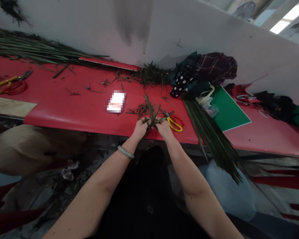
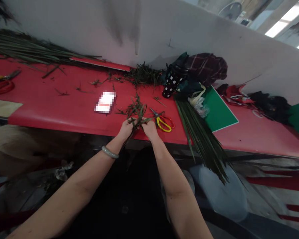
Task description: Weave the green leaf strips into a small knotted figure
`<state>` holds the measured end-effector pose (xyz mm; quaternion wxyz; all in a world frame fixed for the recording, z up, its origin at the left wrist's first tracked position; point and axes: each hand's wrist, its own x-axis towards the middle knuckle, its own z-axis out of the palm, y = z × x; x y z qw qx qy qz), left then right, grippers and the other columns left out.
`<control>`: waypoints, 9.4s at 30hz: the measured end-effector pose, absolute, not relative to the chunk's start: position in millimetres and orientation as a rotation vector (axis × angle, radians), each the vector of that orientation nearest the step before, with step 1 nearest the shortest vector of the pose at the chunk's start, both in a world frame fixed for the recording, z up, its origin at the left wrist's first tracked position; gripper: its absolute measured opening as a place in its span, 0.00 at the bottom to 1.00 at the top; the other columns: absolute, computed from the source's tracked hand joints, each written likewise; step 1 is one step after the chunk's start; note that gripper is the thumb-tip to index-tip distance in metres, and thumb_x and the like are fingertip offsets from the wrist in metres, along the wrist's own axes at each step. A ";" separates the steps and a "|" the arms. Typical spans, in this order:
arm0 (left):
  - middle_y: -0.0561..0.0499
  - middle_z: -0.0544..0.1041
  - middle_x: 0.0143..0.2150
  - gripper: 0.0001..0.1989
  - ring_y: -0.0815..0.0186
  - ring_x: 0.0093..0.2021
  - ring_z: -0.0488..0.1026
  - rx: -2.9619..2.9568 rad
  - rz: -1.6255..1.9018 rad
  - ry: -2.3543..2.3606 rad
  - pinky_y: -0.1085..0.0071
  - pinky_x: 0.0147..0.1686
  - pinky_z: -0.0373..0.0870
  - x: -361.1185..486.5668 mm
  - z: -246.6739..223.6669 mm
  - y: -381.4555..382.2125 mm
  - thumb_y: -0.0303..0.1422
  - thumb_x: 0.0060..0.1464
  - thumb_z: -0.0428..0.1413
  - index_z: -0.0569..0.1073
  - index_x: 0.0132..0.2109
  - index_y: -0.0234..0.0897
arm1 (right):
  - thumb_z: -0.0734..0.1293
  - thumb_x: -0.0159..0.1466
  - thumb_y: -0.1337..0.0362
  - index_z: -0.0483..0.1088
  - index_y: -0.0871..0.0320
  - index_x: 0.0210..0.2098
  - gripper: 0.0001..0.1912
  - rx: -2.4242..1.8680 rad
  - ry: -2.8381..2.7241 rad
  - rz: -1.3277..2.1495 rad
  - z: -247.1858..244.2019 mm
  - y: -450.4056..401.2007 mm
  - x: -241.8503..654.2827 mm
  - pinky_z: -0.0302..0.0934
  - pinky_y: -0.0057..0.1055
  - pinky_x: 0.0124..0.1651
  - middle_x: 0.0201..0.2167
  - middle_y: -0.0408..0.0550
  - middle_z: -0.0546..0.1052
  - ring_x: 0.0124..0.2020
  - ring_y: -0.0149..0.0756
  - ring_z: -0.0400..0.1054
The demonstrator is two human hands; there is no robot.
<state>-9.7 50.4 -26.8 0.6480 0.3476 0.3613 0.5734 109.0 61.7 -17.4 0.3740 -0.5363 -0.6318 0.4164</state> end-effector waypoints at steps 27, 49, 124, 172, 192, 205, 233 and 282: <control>0.55 0.69 0.20 0.08 0.74 0.21 0.65 0.682 1.442 0.937 0.76 0.24 0.61 -6.7 -27.0 52.0 0.33 0.39 0.58 0.71 0.28 0.33 | 0.57 0.60 0.60 0.71 0.54 0.37 0.13 -1.362 -1.833 0.602 -26.4 -4.6 94.7 0.61 0.30 0.46 0.37 0.48 0.76 0.39 0.35 0.69; 0.54 0.75 0.26 0.06 0.73 0.28 0.69 0.763 1.438 0.856 0.75 0.35 0.65 -1.4 -41.3 48.8 0.28 0.37 0.57 0.75 0.29 0.33 | 0.57 0.60 0.60 0.70 0.54 0.35 0.12 -1.623 -1.830 0.329 -1.2 30.3 93.7 0.60 0.30 0.40 0.34 0.47 0.76 0.36 0.37 0.69; 0.56 0.72 0.23 0.10 0.73 0.25 0.68 0.539 1.400 0.756 0.74 0.29 0.65 -4.7 -27.8 52.0 0.32 0.36 0.61 0.68 0.27 0.34 | 0.57 0.59 0.60 0.66 0.54 0.40 0.12 -1.931 -2.143 0.349 2.9 23.1 85.4 0.58 0.31 0.36 0.35 0.49 0.75 0.36 0.39 0.69; 0.54 0.73 0.25 0.06 0.73 0.25 0.68 0.929 1.151 0.872 0.75 0.31 0.64 -6.1 -25.7 43.8 0.28 0.41 0.56 0.73 0.31 0.32 | 0.59 0.54 0.60 0.60 0.55 0.26 0.05 -1.520 -1.557 1.096 -6.1 17.6 122.1 0.59 0.27 0.25 0.20 0.40 0.71 0.22 0.31 0.67; 0.57 0.65 0.16 0.03 0.76 0.14 0.58 0.706 1.260 0.882 0.77 0.15 0.49 -13.1 -18.9 47.6 0.30 0.41 0.52 0.64 0.26 0.35 | 0.59 0.54 0.64 0.62 0.56 0.28 0.03 -1.514 -1.804 1.070 -3.7 -2.8 113.3 0.58 0.25 0.29 0.22 0.39 0.70 0.23 0.29 0.67; 0.58 0.63 0.16 0.13 0.77 0.14 0.57 0.643 1.269 0.796 0.78 0.14 0.49 -16.6 -18.7 47.0 0.38 0.41 0.58 0.63 0.27 0.35 | 0.58 0.58 0.57 0.66 0.58 0.32 0.12 -1.411 -1.660 1.121 2.2 -8.3 114.7 0.50 0.23 0.23 0.15 0.36 0.60 0.17 0.25 0.54; 0.53 0.71 0.22 0.08 0.70 0.22 0.71 0.483 1.234 0.751 0.75 0.23 0.67 -21.1 -22.8 48.8 0.27 0.45 0.54 0.67 0.36 0.34 | 0.57 0.60 0.60 0.70 0.54 0.38 0.13 -1.764 -1.954 0.459 6.3 18.3 154.9 0.61 0.32 0.37 0.31 0.46 0.77 0.35 0.37 0.70; 0.54 0.71 0.23 0.12 0.72 0.22 0.69 0.577 1.327 0.694 0.74 0.27 0.64 -7.3 -27.0 46.2 0.33 0.40 0.58 0.64 0.32 0.34 | 0.57 0.60 0.54 0.68 0.56 0.36 0.15 -1.276 -1.408 0.818 23.1 22.7 86.8 0.65 0.28 0.27 0.36 0.49 0.73 0.32 0.33 0.69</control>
